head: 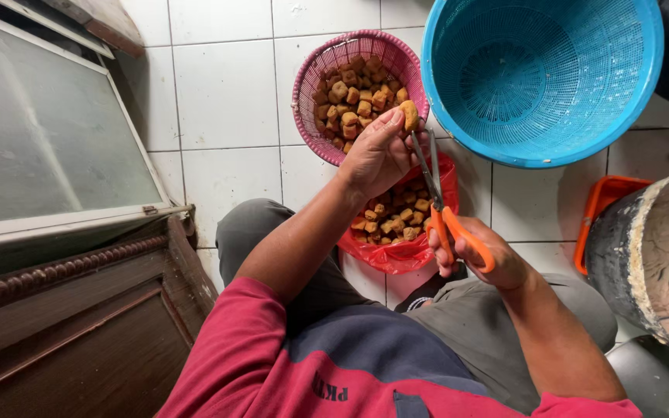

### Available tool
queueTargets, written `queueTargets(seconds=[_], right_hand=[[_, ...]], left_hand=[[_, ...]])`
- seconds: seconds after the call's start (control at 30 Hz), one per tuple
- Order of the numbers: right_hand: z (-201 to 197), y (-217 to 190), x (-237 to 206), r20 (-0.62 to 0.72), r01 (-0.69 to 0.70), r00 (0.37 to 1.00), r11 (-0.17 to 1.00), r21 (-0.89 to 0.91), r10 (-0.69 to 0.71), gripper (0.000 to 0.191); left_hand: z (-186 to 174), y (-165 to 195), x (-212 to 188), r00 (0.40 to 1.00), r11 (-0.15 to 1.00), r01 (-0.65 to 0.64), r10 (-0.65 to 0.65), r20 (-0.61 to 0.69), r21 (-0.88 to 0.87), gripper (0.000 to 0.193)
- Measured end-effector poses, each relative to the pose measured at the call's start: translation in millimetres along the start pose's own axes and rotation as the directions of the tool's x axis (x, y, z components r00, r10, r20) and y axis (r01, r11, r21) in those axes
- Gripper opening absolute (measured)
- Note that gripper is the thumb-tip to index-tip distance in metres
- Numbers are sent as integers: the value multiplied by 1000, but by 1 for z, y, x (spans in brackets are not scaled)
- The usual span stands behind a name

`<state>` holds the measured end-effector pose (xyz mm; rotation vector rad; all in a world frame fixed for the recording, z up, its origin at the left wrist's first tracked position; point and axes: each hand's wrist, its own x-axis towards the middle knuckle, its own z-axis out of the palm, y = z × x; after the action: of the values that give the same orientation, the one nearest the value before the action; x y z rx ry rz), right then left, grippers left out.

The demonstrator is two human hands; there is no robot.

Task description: The person sits on the tiled floor and cuts fried tofu puffs into smaller pieces with orange-handled scissors, dropping the cut pieces into a red plastic bag and taking more pieces from a pink basket. Later a blue basket of pale dough balls is visible beside the work area.

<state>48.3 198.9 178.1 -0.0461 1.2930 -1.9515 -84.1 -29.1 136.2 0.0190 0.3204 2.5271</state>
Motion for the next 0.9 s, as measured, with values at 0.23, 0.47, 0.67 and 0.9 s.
queueTargets(seconds=[0.23, 0.47, 0.67, 0.9], right_hand=[[-4, 3, 0, -38, -42, 998, 999, -18, 41, 76], [-9, 7, 3, -39, -68, 997, 998, 0, 68, 74], [-14, 4, 4, -15, 2, 1000, 1000, 6, -2, 70], [-11, 4, 17, -249, -125, 964, 988, -92, 98, 29]], left_hand=[[1, -2, -1, 1000, 1000, -4, 4, -6, -2, 17], [-2, -2, -1, 999, 998, -34, 35, -24, 51, 17], [-1, -20, -10, 999, 989, -7, 1, 42, 149, 22], [-25, -26, -5, 996, 986, 51, -61, 61, 158, 23]])
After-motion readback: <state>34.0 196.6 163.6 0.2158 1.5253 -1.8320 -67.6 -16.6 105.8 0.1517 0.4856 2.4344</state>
